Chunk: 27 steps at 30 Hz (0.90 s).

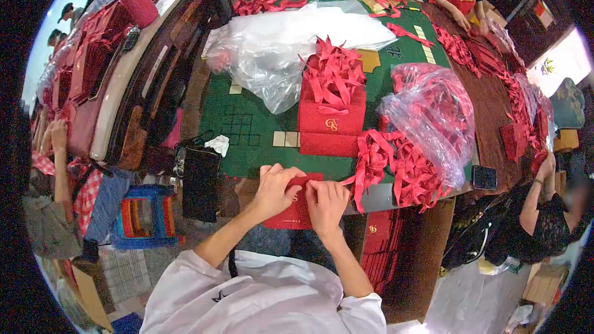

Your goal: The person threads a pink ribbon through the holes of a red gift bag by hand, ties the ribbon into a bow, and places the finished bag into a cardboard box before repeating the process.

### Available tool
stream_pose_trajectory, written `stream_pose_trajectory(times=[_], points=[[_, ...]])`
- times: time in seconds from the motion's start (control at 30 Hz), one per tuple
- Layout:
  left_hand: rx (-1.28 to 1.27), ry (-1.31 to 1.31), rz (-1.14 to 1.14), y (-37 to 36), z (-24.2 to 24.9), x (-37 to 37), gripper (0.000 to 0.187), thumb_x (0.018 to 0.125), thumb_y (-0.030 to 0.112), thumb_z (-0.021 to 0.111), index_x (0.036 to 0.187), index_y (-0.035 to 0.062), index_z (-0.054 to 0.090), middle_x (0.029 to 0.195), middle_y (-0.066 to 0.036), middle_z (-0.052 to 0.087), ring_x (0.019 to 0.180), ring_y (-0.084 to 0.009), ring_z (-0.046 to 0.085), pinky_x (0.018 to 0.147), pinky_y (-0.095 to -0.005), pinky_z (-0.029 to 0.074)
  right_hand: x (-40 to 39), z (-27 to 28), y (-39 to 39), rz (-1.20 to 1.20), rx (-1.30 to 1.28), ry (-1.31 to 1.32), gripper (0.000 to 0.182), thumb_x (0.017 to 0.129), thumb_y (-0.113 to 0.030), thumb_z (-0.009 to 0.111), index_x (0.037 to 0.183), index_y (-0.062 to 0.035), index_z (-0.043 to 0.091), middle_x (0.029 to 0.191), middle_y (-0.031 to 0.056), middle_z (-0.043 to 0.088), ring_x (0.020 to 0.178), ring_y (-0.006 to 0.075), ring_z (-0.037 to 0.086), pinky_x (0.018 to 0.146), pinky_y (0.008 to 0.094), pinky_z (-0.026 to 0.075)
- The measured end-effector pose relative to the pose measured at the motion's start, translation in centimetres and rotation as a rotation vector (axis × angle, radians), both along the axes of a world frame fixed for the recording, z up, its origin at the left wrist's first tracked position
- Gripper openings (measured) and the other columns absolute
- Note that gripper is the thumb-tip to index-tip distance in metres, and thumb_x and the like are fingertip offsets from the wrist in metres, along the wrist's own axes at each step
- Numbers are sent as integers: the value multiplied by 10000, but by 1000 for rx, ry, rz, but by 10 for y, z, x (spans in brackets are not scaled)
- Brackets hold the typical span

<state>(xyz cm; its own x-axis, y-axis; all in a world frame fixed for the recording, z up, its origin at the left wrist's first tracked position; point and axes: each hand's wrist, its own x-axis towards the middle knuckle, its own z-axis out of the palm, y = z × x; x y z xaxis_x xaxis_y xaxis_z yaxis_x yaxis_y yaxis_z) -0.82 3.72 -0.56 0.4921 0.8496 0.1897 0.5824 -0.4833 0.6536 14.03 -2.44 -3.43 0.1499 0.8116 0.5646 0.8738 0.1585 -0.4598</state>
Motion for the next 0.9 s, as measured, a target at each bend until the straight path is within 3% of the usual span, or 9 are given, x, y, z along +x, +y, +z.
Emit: stream_pose_trajectory(times=[0.33,0.43,0.6,0.83,0.9], points=[[-16,8,-1,-9,2,0,270,789,90,701,1056,123,676,882,-75,679,864,-279,599,855,-430,376,-2,2,-3,69,18,27,203,799,-97,760,971,-110,653,907,47,664,883,265,618,798,398,431],[-46,-11,15,-9,3,-4,246,793,93,698,1036,114,664,901,-78,686,863,-277,601,856,-426,376,0,17,-5,73,-101,218,192,796,-86,764,959,-92,663,915,65,662,887,282,611,800,408,457],[-41,-35,21,-7,6,-3,190,792,95,703,971,108,640,865,-54,687,854,-267,603,848,-416,377,2,24,-8,87,-97,231,153,790,-51,768,909,-52,672,911,91,640,901,299,584,793,403,492],[33,-14,-14,-4,6,-3,200,777,87,718,958,123,642,802,-40,659,818,-255,593,829,-415,378,8,25,-4,107,-119,200,135,804,-63,761,924,-69,700,953,96,618,930,295,565,802,405,476],[42,-10,-32,-5,10,-4,202,766,82,724,946,129,646,808,-35,652,815,-251,586,821,-415,379,18,29,-1,130,-159,355,134,815,-75,755,941,-77,709,976,98,611,939,283,560,814,391,463]])
